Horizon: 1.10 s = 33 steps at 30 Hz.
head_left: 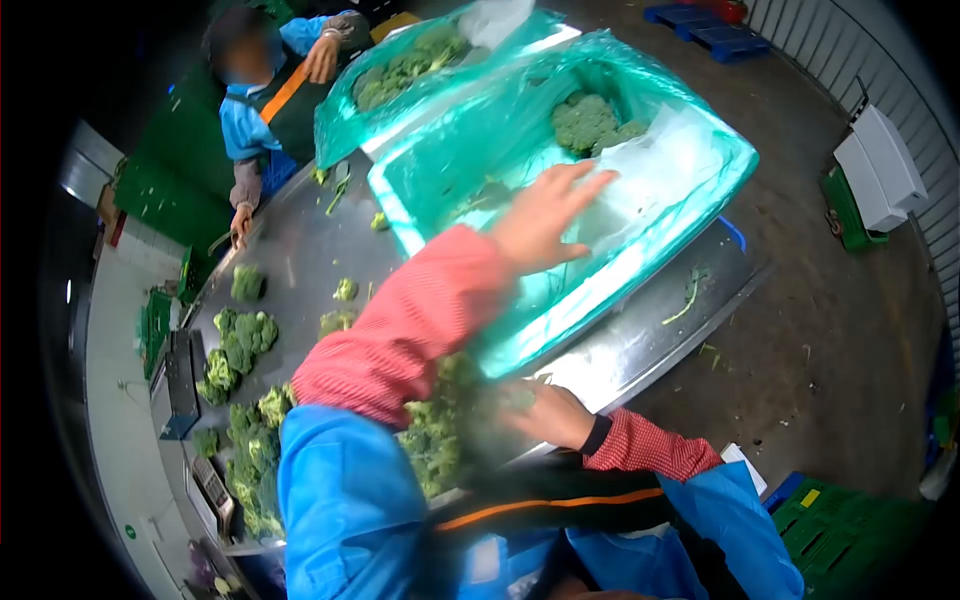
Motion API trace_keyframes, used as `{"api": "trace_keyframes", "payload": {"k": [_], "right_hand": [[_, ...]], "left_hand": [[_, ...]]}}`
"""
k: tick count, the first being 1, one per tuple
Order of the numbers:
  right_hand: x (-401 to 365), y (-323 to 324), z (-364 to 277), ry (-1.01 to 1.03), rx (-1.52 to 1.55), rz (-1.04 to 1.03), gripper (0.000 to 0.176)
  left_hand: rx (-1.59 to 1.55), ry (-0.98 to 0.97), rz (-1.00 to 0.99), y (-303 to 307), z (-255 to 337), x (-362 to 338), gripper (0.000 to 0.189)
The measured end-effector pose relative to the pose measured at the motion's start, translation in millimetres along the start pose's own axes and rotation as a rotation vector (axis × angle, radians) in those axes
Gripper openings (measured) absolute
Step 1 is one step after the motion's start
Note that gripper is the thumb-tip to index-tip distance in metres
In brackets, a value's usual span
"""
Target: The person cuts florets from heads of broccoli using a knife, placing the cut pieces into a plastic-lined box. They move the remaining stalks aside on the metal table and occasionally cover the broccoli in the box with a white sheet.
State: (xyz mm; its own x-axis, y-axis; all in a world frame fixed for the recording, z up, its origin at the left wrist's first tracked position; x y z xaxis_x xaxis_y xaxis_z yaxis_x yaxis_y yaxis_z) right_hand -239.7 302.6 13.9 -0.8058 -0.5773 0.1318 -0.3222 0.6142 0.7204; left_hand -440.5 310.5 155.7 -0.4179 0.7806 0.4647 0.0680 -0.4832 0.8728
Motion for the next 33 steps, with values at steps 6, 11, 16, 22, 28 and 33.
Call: {"api": "trace_keyframes", "payload": {"k": [6,11,16,22,28,33], "right_hand": [[-8.1,16.8,60.2,-0.392,0.175,-0.219,0.040],[-23.0,24.4,72.7,-0.296,0.149,-0.218,0.042],[-20.3,6.2,81.7,-0.288,0.179,-0.250,0.042],[-11.3,14.7,59.7,0.016,-0.017,-0.113,0.028],[-4.6,26.9,72.1,-0.108,0.152,-0.077,0.028],[-13.1,25.1,85.4,-0.247,0.170,-0.226,0.032]], "left_hand": [[-0.030,0.183,-0.450,-114.1,-47.7,69.3,0.074],[0.087,0.229,-0.421,-72.7,-92.2,13.4,0.032],[0.457,0.754,-0.942,-2.6,-190.0,-133.0,0.035],[0.245,0.414,-0.578,-4.7,-125.1,-71.6,0.091],[0.083,-0.181,-0.476,-108.1,-29.0,30.7,0.077],[0.185,-0.137,-0.539,-186.2,-42.6,37.5,0.055]]}}
Point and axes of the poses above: each hand's wrist, its own x-axis towards the middle knuckle, its own y-axis out of the back of the hand, z = x × y, the point moved 9 cm from there along x, towards the middle knuckle, and after that the axes turned 14 degrees about -y, right-handed, at the moved point
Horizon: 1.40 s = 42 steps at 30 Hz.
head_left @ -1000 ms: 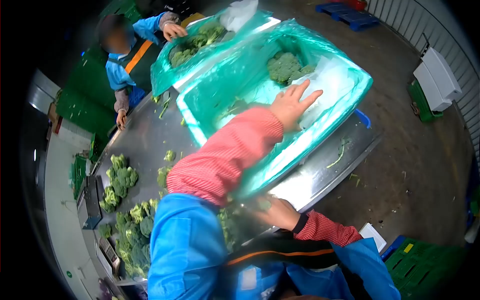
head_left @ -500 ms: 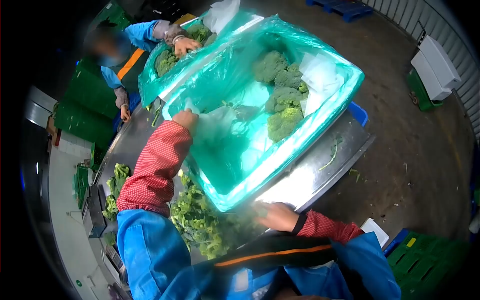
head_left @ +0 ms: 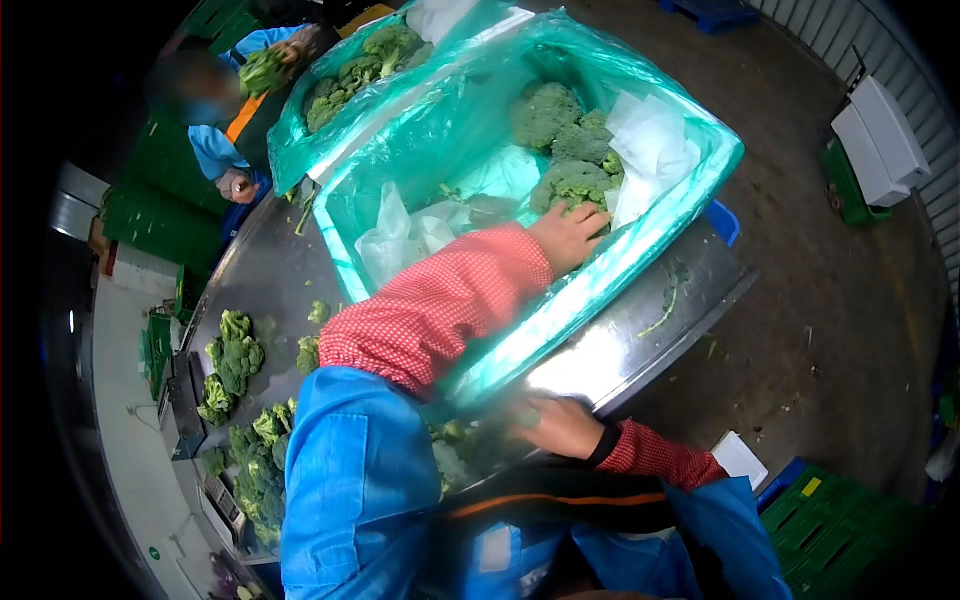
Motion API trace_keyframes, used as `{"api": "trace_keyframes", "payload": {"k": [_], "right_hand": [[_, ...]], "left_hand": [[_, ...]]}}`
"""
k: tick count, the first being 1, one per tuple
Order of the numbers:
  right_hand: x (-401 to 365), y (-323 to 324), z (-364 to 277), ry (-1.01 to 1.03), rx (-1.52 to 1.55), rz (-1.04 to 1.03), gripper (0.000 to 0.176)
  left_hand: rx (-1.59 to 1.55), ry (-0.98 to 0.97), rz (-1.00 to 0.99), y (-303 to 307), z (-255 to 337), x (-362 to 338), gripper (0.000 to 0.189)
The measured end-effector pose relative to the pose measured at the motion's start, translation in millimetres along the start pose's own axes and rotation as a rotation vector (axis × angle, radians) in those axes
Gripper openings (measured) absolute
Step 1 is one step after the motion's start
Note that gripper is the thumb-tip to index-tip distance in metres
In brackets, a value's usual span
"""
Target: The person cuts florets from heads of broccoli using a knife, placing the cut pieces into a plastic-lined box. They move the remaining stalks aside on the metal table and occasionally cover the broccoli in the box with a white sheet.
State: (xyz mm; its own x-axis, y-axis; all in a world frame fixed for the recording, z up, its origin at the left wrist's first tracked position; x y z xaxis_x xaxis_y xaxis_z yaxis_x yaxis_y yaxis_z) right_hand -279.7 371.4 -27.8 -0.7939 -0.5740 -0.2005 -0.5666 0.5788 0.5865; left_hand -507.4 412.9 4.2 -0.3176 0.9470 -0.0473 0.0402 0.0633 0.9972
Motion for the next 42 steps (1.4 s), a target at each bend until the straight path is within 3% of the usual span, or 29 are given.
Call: {"api": "trace_keyframes", "payload": {"k": [1,3,4,7,10,13,14,16,18,21,25,28,32,35,37,38,39,40,42], "right_hand": [[-2.2,-3.2,6.9,-0.061,0.011,-0.056,0.035],[-12.8,0.8,6.4,0.065,-0.051,0.027,0.033],[-18.1,1.8,3.8,0.130,-0.083,0.068,0.033],[-15.5,0.5,12.0,-0.056,-0.033,-0.002,0.031],[-22.1,-0.5,4.4,0.099,-0.084,0.044,0.031],[-21.4,-1.6,0.3,0.163,-0.091,0.068,0.030],[-18.0,-5.8,5.9,0.098,-0.076,0.022,0.029],[-12.5,-11.2,14.9,-0.038,-0.047,-0.071,0.028],[-13.5,-0.6,7.3,0.030,-0.044,-0.019,0.027],[-11.7,2.2,10.6,-0.024,0.008,-0.014,0.027],[-11.8,6.6,10.6,-0.075,0.028,-0.047,0.029],[-12.9,7.1,12.5,-0.139,0.071,-0.092,0.030],[-18.9,-1.7,13.7,-0.058,0.014,-0.019,0.027],[-25.6,-4.1,2.7,-0.039,0.010,-0.010,0.023],[-28.9,-12.3,-5.7,0.020,-0.037,0.005,0.021],[-32.5,-19.0,-19.4,0.049,-0.024,-0.010,0.023],[-29.7,-19.1,-29.9,0.067,0.000,-0.015,0.024],[-33.9,-9.8,-46.7,0.191,0.010,0.107,0.028],[-29.1,-8.8,-60.4,0.103,0.150,0.091,0.031]], "left_hand": [[-0.015,-0.029,-0.021,7.4,2.1,-2.2,0.057],[-0.046,-0.090,-0.064,21.1,-2.8,-19.3,0.061],[-0.143,-0.108,-0.006,33.4,-5.1,-32.0,0.078],[-0.339,0.012,0.073,44.3,-30.0,-70.2,0.097],[-0.380,0.144,0.158,26.1,-64.7,-107.0,0.110],[-0.391,0.269,0.067,9.5,-76.4,-125.2,0.115],[-0.417,0.323,-0.001,0.6,-77.6,-125.1,0.119],[-0.255,0.257,0.040,12.3,-62.0,-115.7,0.122],[-0.226,0.176,0.036,16.2,-46.7,-105.1,0.124],[-0.022,0.175,-0.156,8.3,-26.0,-93.4,0.122],[-0.078,0.234,-0.093,7.0,-37.1,-92.8,0.110],[-0.240,0.275,0.106,11.2,-54.3,-101.2,0.098],[-0.576,0.541,0.204,15.6,-72.5,-116.2,0.090],[-0.532,0.642,0.465,39.3,-97.5,-143.6,0.088],[-0.474,0.684,0.507,81.0,-98.6,-160.7,0.086],[-0.795,0.636,0.708,104.5,-99.1,-186.4,0.086],[-0.777,0.626,0.748,124.4,-92.3,-203.5,0.086],[-0.693,0.686,0.791,129.8,-92.8,-230.9,0.084],[-0.772,0.707,0.915,165.6,-59.3,-274.4,0.083]]}}
Point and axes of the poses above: each hand's wrist, its own x-axis towards the middle knuckle, its own y-axis out of the back of the hand, z = x × y, the point moved 9 cm from there along x, towards the middle knuckle, and after that the axes turned 14 degrees about -y, right-handed, at the moved point
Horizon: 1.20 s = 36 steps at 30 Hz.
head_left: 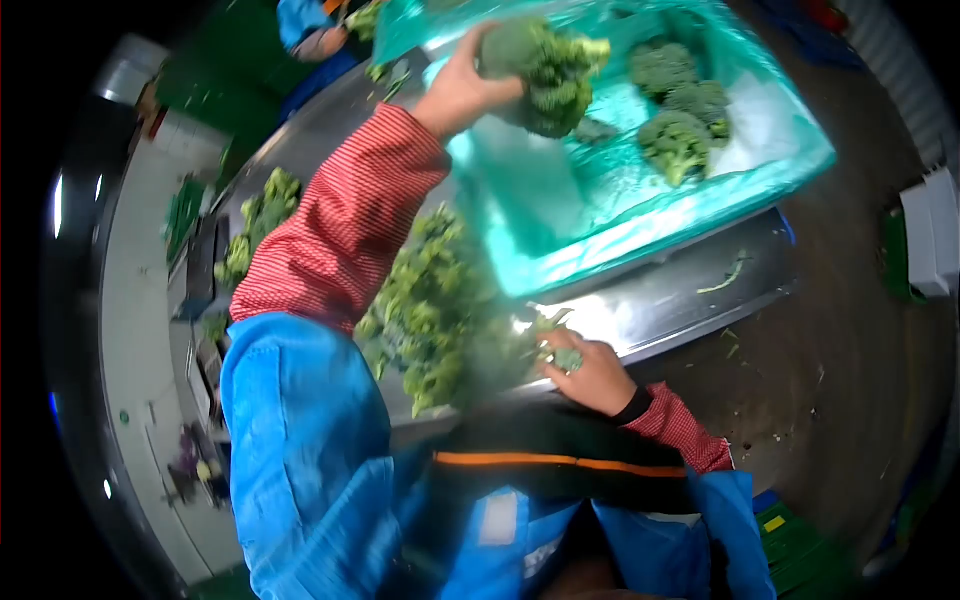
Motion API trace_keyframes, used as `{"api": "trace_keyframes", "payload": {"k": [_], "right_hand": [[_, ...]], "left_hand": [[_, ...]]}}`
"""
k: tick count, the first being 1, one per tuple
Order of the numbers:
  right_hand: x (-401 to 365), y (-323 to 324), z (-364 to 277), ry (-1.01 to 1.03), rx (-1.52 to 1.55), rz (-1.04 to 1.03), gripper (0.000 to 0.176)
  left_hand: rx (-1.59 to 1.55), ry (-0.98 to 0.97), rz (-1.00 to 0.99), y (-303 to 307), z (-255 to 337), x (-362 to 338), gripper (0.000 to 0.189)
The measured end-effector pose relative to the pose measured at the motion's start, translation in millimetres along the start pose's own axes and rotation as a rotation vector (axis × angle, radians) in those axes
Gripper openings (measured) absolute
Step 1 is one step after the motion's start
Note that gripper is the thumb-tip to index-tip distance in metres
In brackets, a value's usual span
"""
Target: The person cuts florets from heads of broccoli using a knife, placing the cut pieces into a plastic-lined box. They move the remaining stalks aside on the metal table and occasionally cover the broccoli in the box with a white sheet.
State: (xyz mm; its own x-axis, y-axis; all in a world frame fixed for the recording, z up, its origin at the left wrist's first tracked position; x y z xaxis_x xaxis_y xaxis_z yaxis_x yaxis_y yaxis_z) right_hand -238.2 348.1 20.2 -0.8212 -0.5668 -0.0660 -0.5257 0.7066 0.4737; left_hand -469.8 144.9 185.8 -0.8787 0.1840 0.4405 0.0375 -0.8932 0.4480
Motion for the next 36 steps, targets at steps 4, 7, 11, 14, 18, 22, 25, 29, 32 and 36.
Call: {"api": "trace_keyframes", "payload": {"k": [4,7,11,14,18,22,25,29,32,36], "right_hand": [[3.7,-34.6,0.4,-0.072,-0.055,-0.099,0.027],[3.1,-51.4,-7.0,-0.009,0.032,-0.055,0.028],[19.7,-56.4,-28.4,-0.048,0.078,-0.026,0.025],[30.7,-68.5,-30.8,-0.075,0.060,-0.004,0.021],[49.2,-86.6,-34.4,-0.115,-0.046,-0.025,0.017],[57.7,-95.0,-59.8,0.007,-0.223,0.019,0.016],[58.9,-104.1,-63.0,0.088,-0.349,0.033,0.017],[61.8,-117.7,-44.3,0.033,-0.521,-0.013,0.020],[72.4,-136.1,-30.4,-0.012,-0.600,-0.017,0.019],[106.9,-162.0,-19.8,-0.027,-0.732,0.016,0.014]], "left_hand": [[-0.180,0.087,0.186,80.8,17.3,-87.8,0.080],[-0.321,0.191,0.331,105.3,23.9,-169.3,0.078],[-0.220,0.508,0.364,104.4,-9.0,-288.4,0.082],[-0.218,0.616,0.408,78.7,-25.8,-352.4,0.089],[-0.173,0.511,0.418,51.0,-40.2,-404.6,0.093],[-0.088,0.511,0.441,43.1,-27.6,-407.9,0.091],[-0.008,0.485,0.425,46.8,-34.0,-411.9,0.089],[-0.033,0.471,0.417,41.1,-38.1,-411.0,0.088],[-0.148,0.527,0.496,32.6,-43.7,-414.5,0.090],[0.072,0.451,0.450,32.0,-36.5,-414.9,0.086]]}}
Point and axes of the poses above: each hand's wrist, its own x-axis towards the middle knuckle, its own y-axis out of the back of the hand, z = x × y, the point moved 9 cm from there along x, towards the middle knuckle, and after that the axes turned 14 degrees about -y, right-handed, at the moved point
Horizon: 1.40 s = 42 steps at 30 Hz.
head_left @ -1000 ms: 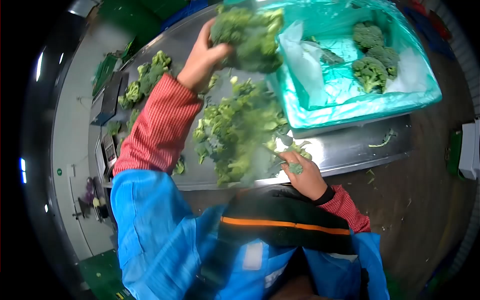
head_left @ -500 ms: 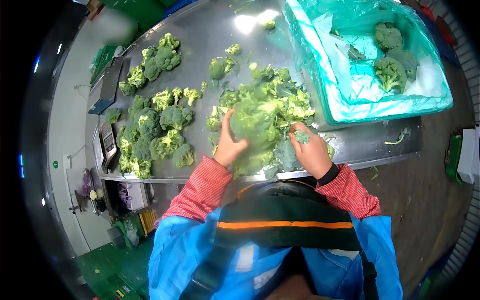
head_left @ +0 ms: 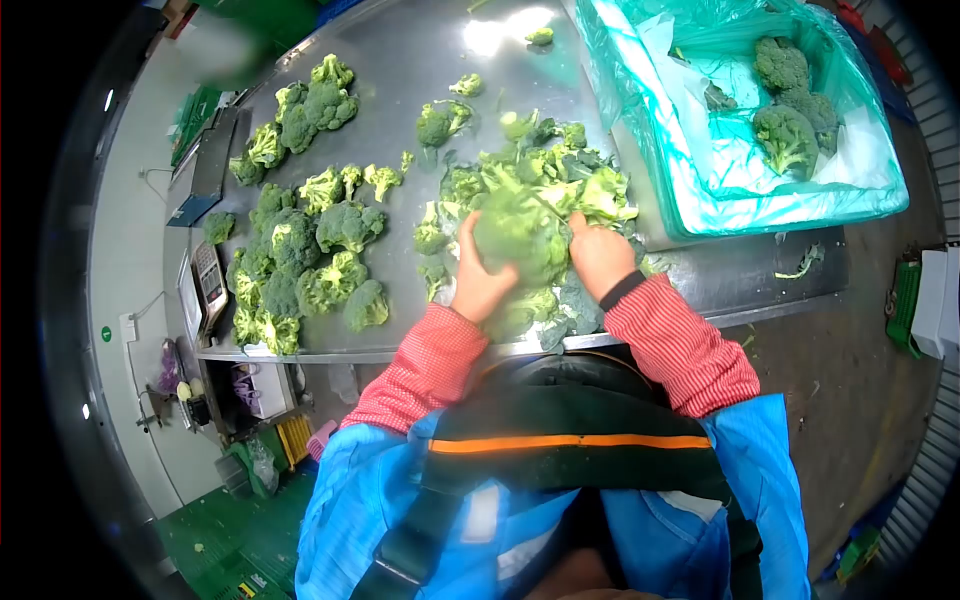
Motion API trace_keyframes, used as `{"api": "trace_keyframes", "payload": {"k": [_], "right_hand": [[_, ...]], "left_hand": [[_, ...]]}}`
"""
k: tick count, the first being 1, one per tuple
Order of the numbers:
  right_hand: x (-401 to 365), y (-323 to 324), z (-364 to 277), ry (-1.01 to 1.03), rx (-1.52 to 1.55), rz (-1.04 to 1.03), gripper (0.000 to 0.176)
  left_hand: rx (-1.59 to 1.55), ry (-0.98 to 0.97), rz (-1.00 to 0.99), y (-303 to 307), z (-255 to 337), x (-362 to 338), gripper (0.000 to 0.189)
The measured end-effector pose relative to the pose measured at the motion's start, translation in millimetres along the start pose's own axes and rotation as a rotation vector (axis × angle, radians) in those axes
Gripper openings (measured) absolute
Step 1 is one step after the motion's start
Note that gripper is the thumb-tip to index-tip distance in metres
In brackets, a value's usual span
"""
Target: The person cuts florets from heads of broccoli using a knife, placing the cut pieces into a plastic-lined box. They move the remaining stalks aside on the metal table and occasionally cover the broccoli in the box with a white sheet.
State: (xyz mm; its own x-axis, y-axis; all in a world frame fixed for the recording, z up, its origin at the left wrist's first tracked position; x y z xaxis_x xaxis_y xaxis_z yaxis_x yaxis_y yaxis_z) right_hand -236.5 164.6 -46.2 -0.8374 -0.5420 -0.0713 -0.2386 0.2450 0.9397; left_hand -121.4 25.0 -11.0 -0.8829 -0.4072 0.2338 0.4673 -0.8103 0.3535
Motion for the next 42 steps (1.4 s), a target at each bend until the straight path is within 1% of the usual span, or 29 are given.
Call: {"api": "trace_keyframes", "payload": {"k": [1,2,3,5,6,7,8,9,10,11,12,15,18,20,21,22,23,25,26,27,28,29,31,33,34,37,38,40,42], "right_hand": [[4.4,-3.9,-2.6,-0.020,-0.012,-0.035,0.016],[3.3,-7.5,-3.2,0.007,-0.065,-0.105,0.010],[2.1,-17.8,5.4,0.017,0.070,-0.128,0.013],[-9.1,-0.1,13.0,0.037,0.335,-0.181,0.017],[-11.6,2.8,23.8,-0.025,0.440,-0.213,0.019],[-18.5,29.3,22.5,-0.070,0.573,-0.242,0.021],[-23.3,50.5,20.8,-0.072,0.560,-0.214,0.021],[-26.9,65.2,19.8,-0.073,0.547,-0.190,0.022],[-30.8,81.1,10.6,0.047,0.501,-0.105,0.021],[-35.5,95.1,1.7,0.165,0.454,-0.016,0.019],[-41.6,107.7,-7.4,0.281,0.406,0.076,0.018],[-50.9,122.3,-26.8,0.408,0.245,0.178,0.015],[-44.4,119.7,-24.7,0.383,0.126,0.263,0.015],[-35.6,101.7,-12.6,0.325,0.103,0.233,0.016],[-31.6,89.2,-3.6,0.297,0.093,0.216,0.016],[-24.8,75.9,9.0,0.235,0.043,0.148,0.016],[-27.2,73.8,13.1,0.242,0.108,0.162,0.016],[-40.7,87.7,7.7,0.264,0.240,0.165,0.015],[-44.6,95.5,0.2,0.300,0.305,0.202,0.017],[-46.7,100.5,-10.4,0.345,0.286,0.195,0.017],[-47.4,105.3,-20.5,0.393,0.266,0.192,0.018],[-49.1,107.9,-29.6,0.441,0.247,0.187,0.018],[-44.5,107.4,-33.1,0.431,0.210,0.211,0.018],[-36.7,100.4,-28.4,0.404,0.176,0.253,0.018],[-35.6,94.7,-26.7,0.412,0.202,0.243,0.017],[-34.8,65.3,-20.2,0.374,0.170,0.189,0.016],[-36.4,60.5,-18.3,0.372,0.183,0.183,0.015],[-42.1,60.7,-20.2,0.359,0.210,0.167,0.015],[-47.8,71.5,-28.6,0.422,0.209,0.170,0.015]], "left_hand": [[0.108,-0.105,-0.023,-0.5,1.2,-1.3,0.085],[0.280,-0.188,-0.040,1.1,2.8,-5.3,0.086],[0.030,-0.041,0.006,4.7,-7.5,-6.7,0.087],[-0.473,0.255,0.114,10.5,-14.6,-15.3,0.090],[-0.554,0.343,0.154,18.4,-5.4,-16.0,0.092],[-0.436,0.188,0.087,33.9,-14.5,-10.8,0.092],[-0.318,0.032,0.041,49.5,-22.7,-7.3,0.092],[-0.332,-0.013,0.011,55.5,5.5,0.9,0.093],[-0.335,-0.026,-0.019,60.8,24.9,7.9,0.097],[-0.353,0.040,-0.047,64.9,32.1,11.8,0.097],[-0.301,0.005,-0.099,71.1,35.5,16.3,0.097],[-0.139,-0.073,-0.216,79.8,48.1,27.3,0.098],[-0.041,-0.139,-0.303,81.1,64.0,30.8,0.098],[-0.004,-0.170,-0.347,81.9,63.1,29.9,0.096],[-0.080,-0.099,-0.311,84.2,60.2,26.3,0.096],[-0.154,-0.030,-0.275,86.2,59.5,21.9,0.096],[-0.228,0.031,-0.238,88.0,58.1,23.2,0.095],[-0.193,0.040,-0.230,89.8,59.6,24.9,0.096],[-0.178,0.057,-0.232,89.3,58.9,21.8,0.097],[-0.164,0.057,-0.233,89.3,58.3,25.1,0.098],[-0.047,-0.058,-0.304,91.5,56.4,29.3,0.099],[0.032,-0.121,-0.359,91.6,59.5,29.3,0.099],[-0.050,-0.080,-0.366,87.0,55.0,26.1,0.097],[-0.065,-0.039,-0.372,83.9,55.2,25.8,0.094],[-0.072,-0.018,-0.370,83.4,55.3,24.3,0.092],[0.044,-0.024,-0.459,81.1,56.3,21.1,0.091],[0.014,-0.033,-0.461,80.7,54.6,19.6,0.090],[0.018,-0.031,-0.444,82.3,54.2,19.1,0.091],[-0.021,-0.033,-0.430,82.1,50.2,20.0,0.093]]}}
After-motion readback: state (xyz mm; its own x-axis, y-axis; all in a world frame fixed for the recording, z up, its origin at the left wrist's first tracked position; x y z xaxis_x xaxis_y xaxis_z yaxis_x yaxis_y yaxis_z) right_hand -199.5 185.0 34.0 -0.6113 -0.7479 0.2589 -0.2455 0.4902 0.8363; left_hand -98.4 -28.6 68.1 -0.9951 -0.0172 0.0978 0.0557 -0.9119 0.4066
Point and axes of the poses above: each hand's wrist, its own x-axis towards the middle knuckle, its own y-axis out of the back of the hand, z = x × y, the point moved 9 cm from there along x, towards the middle knuckle, and after that the axes turned 14 degrees about -y, right-handed, at the moved point
